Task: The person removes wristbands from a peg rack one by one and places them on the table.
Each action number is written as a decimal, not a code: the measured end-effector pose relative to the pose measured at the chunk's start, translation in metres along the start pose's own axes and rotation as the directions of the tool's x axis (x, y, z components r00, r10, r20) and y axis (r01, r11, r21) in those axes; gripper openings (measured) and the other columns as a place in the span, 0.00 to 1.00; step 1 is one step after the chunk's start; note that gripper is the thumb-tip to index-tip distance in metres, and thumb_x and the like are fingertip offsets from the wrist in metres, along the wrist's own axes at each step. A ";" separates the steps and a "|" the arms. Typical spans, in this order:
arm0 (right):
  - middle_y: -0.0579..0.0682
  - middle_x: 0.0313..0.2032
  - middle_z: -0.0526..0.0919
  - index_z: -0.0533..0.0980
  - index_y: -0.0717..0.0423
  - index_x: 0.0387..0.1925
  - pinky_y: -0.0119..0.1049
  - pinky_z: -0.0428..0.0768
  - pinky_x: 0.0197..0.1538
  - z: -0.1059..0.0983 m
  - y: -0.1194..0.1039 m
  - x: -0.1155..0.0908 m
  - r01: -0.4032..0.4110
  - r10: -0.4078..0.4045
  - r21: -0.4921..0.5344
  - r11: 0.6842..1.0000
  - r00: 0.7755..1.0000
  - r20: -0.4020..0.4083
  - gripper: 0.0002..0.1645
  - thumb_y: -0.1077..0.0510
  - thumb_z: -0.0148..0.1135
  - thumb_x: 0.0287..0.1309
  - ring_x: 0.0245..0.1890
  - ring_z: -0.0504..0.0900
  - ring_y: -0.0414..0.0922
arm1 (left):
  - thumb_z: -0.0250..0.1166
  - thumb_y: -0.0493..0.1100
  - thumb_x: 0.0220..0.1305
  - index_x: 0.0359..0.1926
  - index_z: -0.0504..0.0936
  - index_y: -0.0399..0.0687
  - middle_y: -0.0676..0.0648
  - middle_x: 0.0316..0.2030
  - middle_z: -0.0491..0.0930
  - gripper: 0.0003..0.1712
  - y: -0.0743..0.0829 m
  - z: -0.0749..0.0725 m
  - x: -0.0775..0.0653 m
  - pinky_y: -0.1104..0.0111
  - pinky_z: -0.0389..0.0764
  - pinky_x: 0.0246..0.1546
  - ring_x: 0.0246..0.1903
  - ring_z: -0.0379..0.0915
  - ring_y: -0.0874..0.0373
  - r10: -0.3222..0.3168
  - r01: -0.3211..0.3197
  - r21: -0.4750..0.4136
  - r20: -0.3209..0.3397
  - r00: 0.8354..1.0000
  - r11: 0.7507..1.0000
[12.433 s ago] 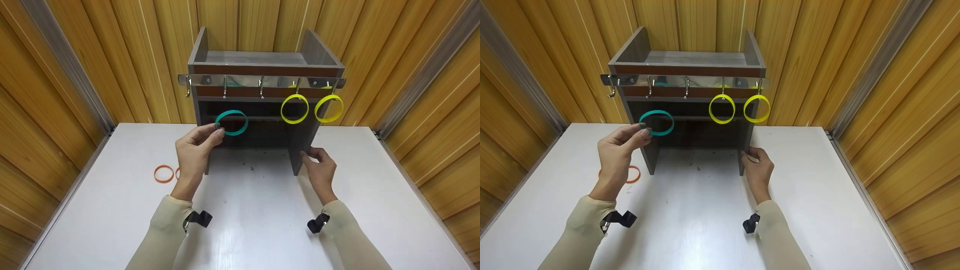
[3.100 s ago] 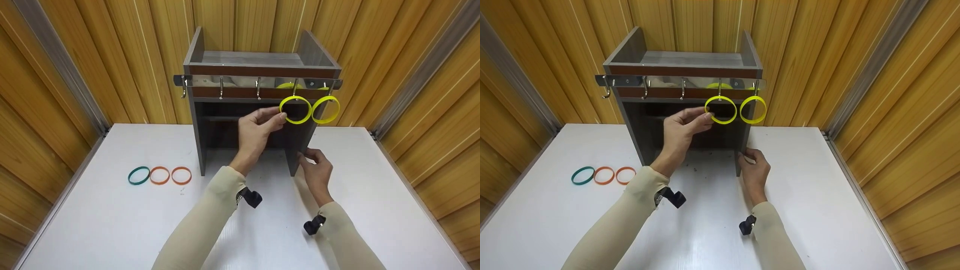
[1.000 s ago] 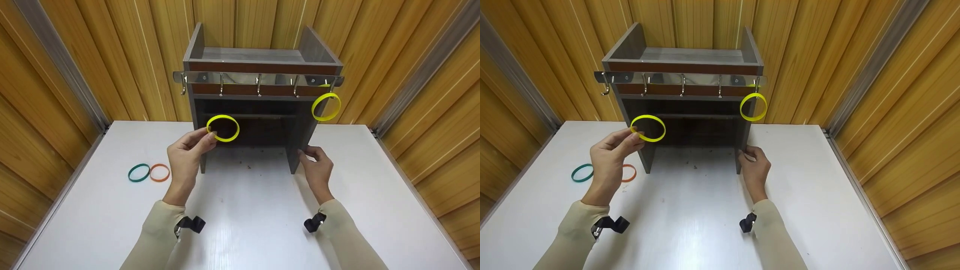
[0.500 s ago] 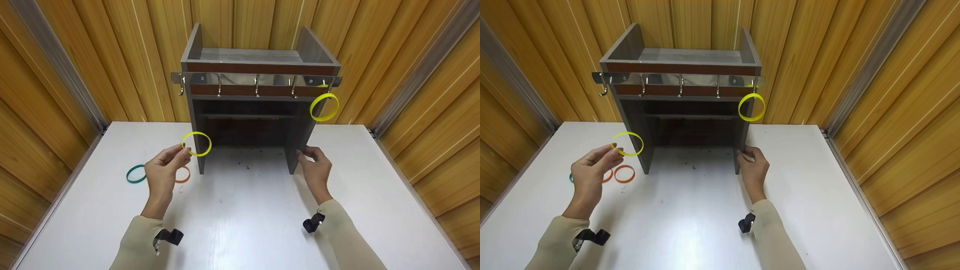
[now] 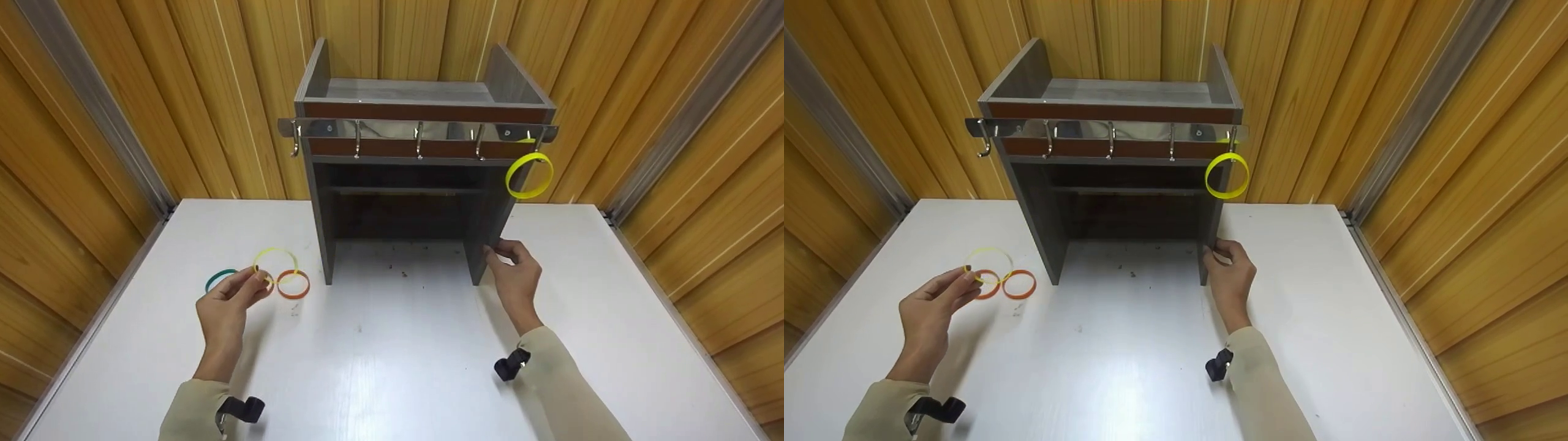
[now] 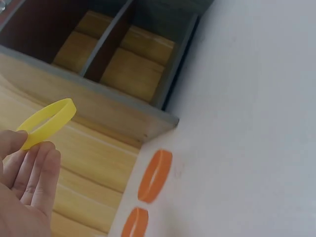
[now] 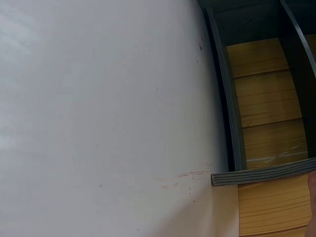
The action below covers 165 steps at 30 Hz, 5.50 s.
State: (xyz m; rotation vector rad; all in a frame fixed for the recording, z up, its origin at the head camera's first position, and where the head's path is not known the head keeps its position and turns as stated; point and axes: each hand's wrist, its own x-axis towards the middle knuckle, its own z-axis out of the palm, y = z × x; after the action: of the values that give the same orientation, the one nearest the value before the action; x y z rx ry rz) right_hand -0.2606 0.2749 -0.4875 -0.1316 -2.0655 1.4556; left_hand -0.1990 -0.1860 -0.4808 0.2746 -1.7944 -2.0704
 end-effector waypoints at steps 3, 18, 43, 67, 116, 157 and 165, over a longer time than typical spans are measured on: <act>0.55 0.42 0.88 0.84 0.63 0.44 0.23 0.83 0.44 -0.001 0.004 0.002 0.002 -0.002 0.015 1.000 1.000 0.017 0.07 0.66 0.73 0.64 0.45 0.86 0.44 | 0.75 0.36 0.68 0.57 0.83 0.24 0.48 0.39 0.90 0.22 -0.005 -0.013 0.002 0.64 0.89 0.48 0.39 0.90 0.57 -0.048 0.047 -0.014 -0.029 0.998 0.999; 0.56 0.43 0.88 0.84 0.64 0.45 0.28 0.84 0.49 -0.002 0.004 0.008 0.027 -0.027 -0.005 1.000 0.999 0.027 0.08 0.66 0.71 0.66 0.45 0.85 0.40 | 0.76 0.41 0.68 0.60 0.83 0.30 0.55 0.36 0.90 0.25 -0.017 -0.071 0.011 0.71 0.88 0.46 0.37 0.88 0.63 -0.224 0.242 0.101 -0.159 0.962 0.965; 0.55 0.44 0.89 0.84 0.64 0.45 0.23 0.81 0.43 -0.002 0.007 0.004 0.000 0.001 -0.030 1.000 1.000 0.020 0.09 0.67 0.73 0.64 0.45 0.86 0.43 | 0.71 0.35 0.70 0.57 0.82 0.25 0.52 0.30 0.89 0.20 -0.030 -0.116 0.010 0.70 0.90 0.38 0.30 0.88 0.62 -0.348 0.391 0.272 -0.193 0.917 0.879; 0.55 0.42 0.89 0.85 0.62 0.44 0.23 0.80 0.40 -0.002 0.006 0.001 -0.005 0.004 0.017 1.000 1.000 0.024 0.08 0.64 0.74 0.65 0.45 0.86 0.43 | 0.71 0.45 0.70 0.55 0.87 0.33 0.37 0.48 0.89 0.21 -0.023 -0.109 0.006 0.81 0.79 0.31 0.35 0.80 0.66 -0.084 0.239 0.608 -0.272 0.959 0.757; 0.59 0.46 0.88 0.84 0.65 0.47 0.21 0.82 0.46 -0.004 0.005 0.001 -0.029 0.030 -0.019 0.999 0.999 0.021 0.10 0.67 0.73 0.65 0.44 0.83 0.33 | 0.78 0.34 0.63 0.46 0.91 0.37 0.45 0.41 0.91 0.11 0.030 0.128 -0.010 0.73 0.87 0.42 0.40 0.89 0.53 0.341 -0.391 0.120 0.306 0.889 0.912; 0.56 0.43 0.88 0.84 0.65 0.44 0.22 0.84 0.45 -0.004 0.010 -0.001 0.016 -0.016 -0.009 1.000 1.000 0.010 0.08 0.67 0.73 0.64 0.43 0.85 0.34 | 0.76 0.38 0.67 0.50 0.91 0.42 0.49 0.44 0.91 0.12 0.050 0.203 -0.018 0.65 0.90 0.46 0.42 0.89 0.57 0.369 -0.385 -0.049 0.421 0.829 0.922; 0.63 0.42 0.88 0.83 0.71 0.43 0.19 0.82 0.42 -0.006 -0.018 -0.010 0.018 -0.018 -0.017 1.000 1.000 -0.008 0.08 0.70 0.72 0.63 0.40 0.84 0.32 | 0.76 0.38 0.67 0.50 0.91 0.42 0.50 0.45 0.90 0.12 0.055 0.218 -0.024 0.65 0.89 0.47 0.43 0.88 0.57 0.349 -0.354 -0.076 0.453 0.821 0.932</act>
State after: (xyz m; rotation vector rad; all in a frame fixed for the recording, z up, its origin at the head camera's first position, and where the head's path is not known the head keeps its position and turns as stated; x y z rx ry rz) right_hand -0.2451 0.2690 -0.4748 -0.1247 -2.0679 1.4253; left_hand -0.2537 0.0157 -0.3933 -0.5619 -1.9278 -1.9563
